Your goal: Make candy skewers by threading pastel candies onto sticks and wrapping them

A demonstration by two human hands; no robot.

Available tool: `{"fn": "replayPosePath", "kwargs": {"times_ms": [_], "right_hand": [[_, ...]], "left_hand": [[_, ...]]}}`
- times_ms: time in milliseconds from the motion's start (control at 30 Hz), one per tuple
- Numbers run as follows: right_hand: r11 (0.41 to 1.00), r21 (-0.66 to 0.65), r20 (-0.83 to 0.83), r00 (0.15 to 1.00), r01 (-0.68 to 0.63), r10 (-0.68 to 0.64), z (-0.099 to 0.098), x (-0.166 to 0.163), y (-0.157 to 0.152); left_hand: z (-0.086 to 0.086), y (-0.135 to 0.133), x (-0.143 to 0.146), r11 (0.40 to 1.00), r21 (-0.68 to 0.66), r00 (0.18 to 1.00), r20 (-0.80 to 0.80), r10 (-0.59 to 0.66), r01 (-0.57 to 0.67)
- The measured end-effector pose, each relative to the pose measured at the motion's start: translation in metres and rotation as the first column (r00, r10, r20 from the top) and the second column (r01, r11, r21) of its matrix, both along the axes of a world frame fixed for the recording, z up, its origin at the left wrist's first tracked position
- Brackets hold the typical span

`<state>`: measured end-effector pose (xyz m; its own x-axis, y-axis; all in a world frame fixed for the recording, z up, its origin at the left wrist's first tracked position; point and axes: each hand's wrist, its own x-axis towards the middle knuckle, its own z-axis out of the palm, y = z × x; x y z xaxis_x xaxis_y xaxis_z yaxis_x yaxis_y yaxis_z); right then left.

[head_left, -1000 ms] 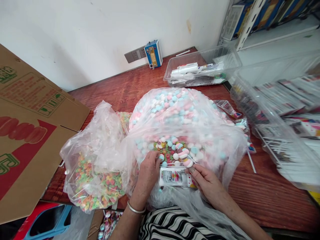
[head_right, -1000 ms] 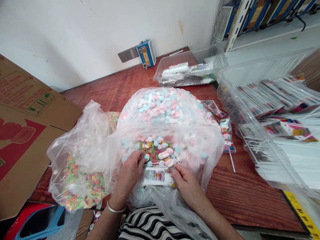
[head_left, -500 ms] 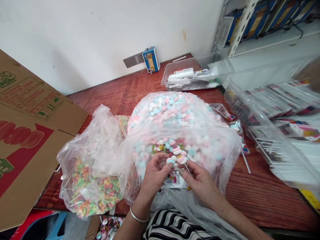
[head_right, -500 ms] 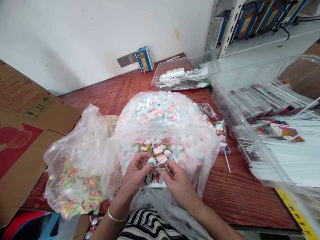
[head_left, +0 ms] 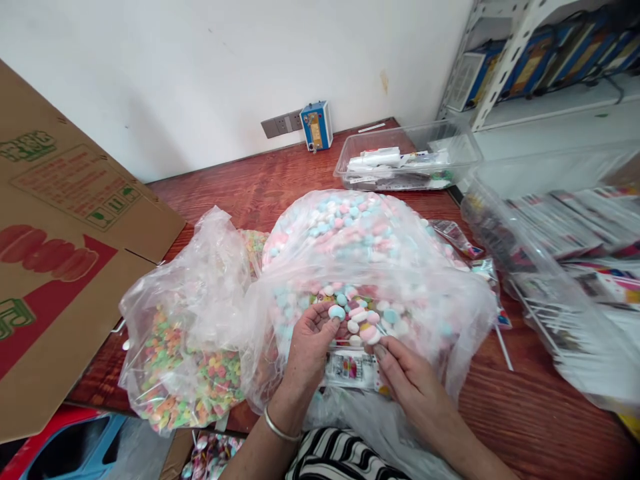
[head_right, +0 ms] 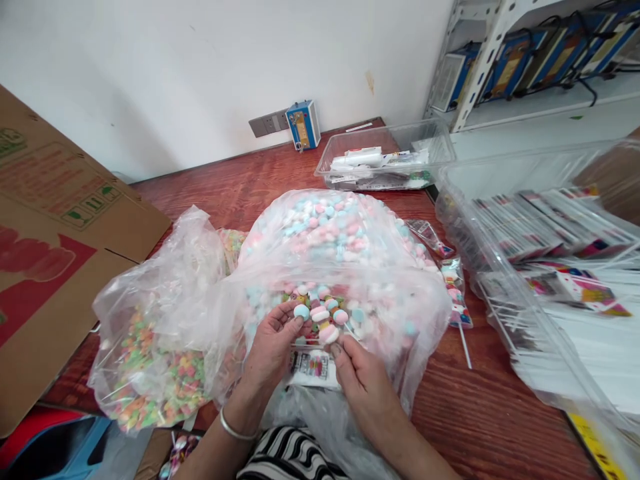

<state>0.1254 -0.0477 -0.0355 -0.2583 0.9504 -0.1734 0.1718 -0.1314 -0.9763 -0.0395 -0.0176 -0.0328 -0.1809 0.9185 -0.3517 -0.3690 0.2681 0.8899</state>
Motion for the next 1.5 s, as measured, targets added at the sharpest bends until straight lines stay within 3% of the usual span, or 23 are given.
{"fn": "replayPosePath", "kwargs": {"times_ms": [133,333,800,1133,1500], "right_hand": [[0.989,0.080,0.084,0.989,-0.126,0.120,0.006,0.004,-0.008],[0.989,0.074,0.134,0.984,-0.129,0.119,0.007,0.000,-0.007],[0.991,-0.039,0.059,0.990,-0.128,0.130,0.003,0.001,-0.008],[0.957,-0.245,-0.126,0.984,-0.155,0.127,-0.009,0.002,-0.012],[0.963,-0.240,-0.123,0.988,-0.124,0.097,-0.004,-0.007,-0.011]], "left_hand": [[0.000,0.007,-0.007,0.997,0.048,0.997,-0.046,0.064,-0.062],[-0.001,0.007,-0.006,0.995,0.083,0.995,-0.077,0.069,-0.063],[-0.005,0.005,-0.006,0.995,0.096,0.977,-0.211,0.020,0.000],[-0.009,0.001,-0.008,0.980,0.152,0.938,-0.341,-0.069,0.127],[-0.013,-0.001,-0.004,0.975,0.167,0.933,-0.349,-0.083,0.150]]}}
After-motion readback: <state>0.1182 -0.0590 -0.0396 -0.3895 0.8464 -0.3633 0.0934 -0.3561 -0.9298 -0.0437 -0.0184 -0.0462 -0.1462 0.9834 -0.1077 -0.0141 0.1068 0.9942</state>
